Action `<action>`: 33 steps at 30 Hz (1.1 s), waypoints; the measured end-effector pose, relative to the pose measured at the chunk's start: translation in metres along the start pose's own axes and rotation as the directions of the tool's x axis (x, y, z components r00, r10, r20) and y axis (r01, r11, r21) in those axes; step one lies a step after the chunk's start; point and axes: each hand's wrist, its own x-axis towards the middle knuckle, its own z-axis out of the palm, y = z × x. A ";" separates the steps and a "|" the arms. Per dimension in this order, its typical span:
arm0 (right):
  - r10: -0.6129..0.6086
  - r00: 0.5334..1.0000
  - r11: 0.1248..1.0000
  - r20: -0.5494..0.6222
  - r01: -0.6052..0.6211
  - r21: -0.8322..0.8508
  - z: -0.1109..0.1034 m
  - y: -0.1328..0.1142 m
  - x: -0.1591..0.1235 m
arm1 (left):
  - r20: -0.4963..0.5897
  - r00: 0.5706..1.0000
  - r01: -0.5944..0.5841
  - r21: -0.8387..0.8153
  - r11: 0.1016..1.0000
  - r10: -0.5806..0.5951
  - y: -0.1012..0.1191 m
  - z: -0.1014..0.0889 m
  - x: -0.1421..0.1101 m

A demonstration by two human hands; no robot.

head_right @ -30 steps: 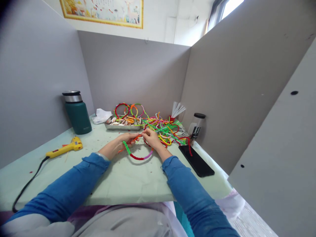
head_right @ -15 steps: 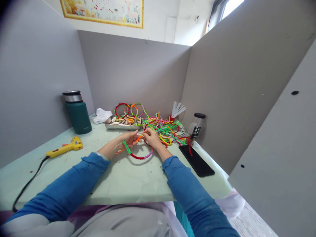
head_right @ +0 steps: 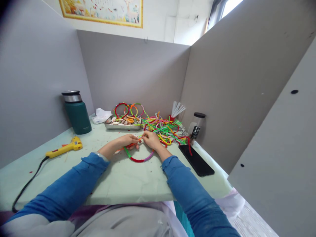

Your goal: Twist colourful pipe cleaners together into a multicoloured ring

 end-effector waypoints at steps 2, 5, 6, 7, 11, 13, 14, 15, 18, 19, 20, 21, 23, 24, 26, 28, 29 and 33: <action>-0.005 1.000 1.000 0.019 0.005 -0.014 0.000 0.000 0.000 | -0.013 1.000 0.001 0.091 0.996 0.000 0.000 0.001 0.001; -0.009 0.998 1.000 0.056 0.011 -0.023 0.000 0.001 -0.001 | -0.101 0.995 0.011 0.289 0.957 0.019 0.000 0.001 0.005; -0.011 0.998 1.000 0.065 0.013 -0.022 0.000 0.001 -0.001 | -0.139 0.989 0.008 0.357 0.934 0.045 0.001 0.001 0.006; -0.013 0.997 1.000 0.074 0.014 -0.019 0.001 0.001 -0.001 | -0.176 0.981 -0.001 0.418 0.908 0.082 0.002 0.000 0.007; -0.034 0.992 0.999 0.118 0.034 0.000 0.002 0.001 -0.001 | -0.290 0.925 -0.022 0.604 0.797 0.246 0.006 -0.004 0.008; -0.047 0.989 0.999 0.142 0.046 0.015 0.003 0.001 -0.002 | -0.306 0.908 -0.009 0.670 0.743 0.287 0.007 -0.006 0.007; -0.053 0.987 0.999 0.150 0.050 0.023 0.004 0.001 -0.002 | -0.302 0.903 -0.007 0.700 0.714 0.304 0.007 -0.006 0.006; -0.056 0.986 0.998 0.155 0.052 0.029 0.004 0.001 -0.002 | -0.296 0.899 -0.008 0.727 0.686 0.324 0.006 -0.007 0.006; -0.061 0.986 0.998 0.156 0.056 0.038 0.005 0.002 -0.003 | -0.290 0.878 -0.011 0.782 0.623 0.380 0.004 -0.006 0.005; -0.060 0.986 0.998 0.154 0.055 0.037 0.005 0.002 -0.003 | -0.296 0.871 -0.008 0.790 0.613 0.392 0.004 -0.006 0.005; -0.057 0.987 0.998 0.151 0.053 0.035 0.006 0.002 -0.003 | -0.301 0.864 -0.008 0.793 0.609 0.404 0.003 -0.005 0.005; -0.054 0.987 0.998 0.149 0.050 0.034 0.006 0.001 -0.003 | -0.304 0.857 -0.014 0.794 0.608 0.416 0.002 -0.004 0.004; -0.048 0.988 0.999 0.150 0.044 0.032 0.006 -0.001 -0.003 | -0.305 0.849 -0.023 0.794 0.607 0.431 0.000 -0.002 0.004; -0.046 0.987 0.999 0.152 0.042 0.030 0.006 -0.002 -0.003 | -0.303 0.850 -0.025 0.795 0.606 0.432 -0.001 -0.001 0.004; -0.045 0.986 0.999 0.160 0.041 0.027 0.005 -0.005 -0.003 | -0.295 0.857 -0.019 0.800 0.599 0.421 -0.003 0.001 0.004; -0.041 0.985 0.999 0.168 0.037 0.026 0.004 -0.007 -0.003 | -0.285 0.866 -0.016 0.806 0.592 0.411 -0.005 0.002 0.005; -0.038 0.985 0.999 0.169 0.034 0.025 0.004 -0.008 -0.003 | -0.284 0.869 -0.011 0.807 0.590 0.405 -0.006 0.002 0.006; 0.000 0.990 1.000 0.140 0.000 0.001 0.002 -0.013 -0.003 | -0.291 0.883 0.042 0.830 0.556 0.369 -0.005 0.001 0.006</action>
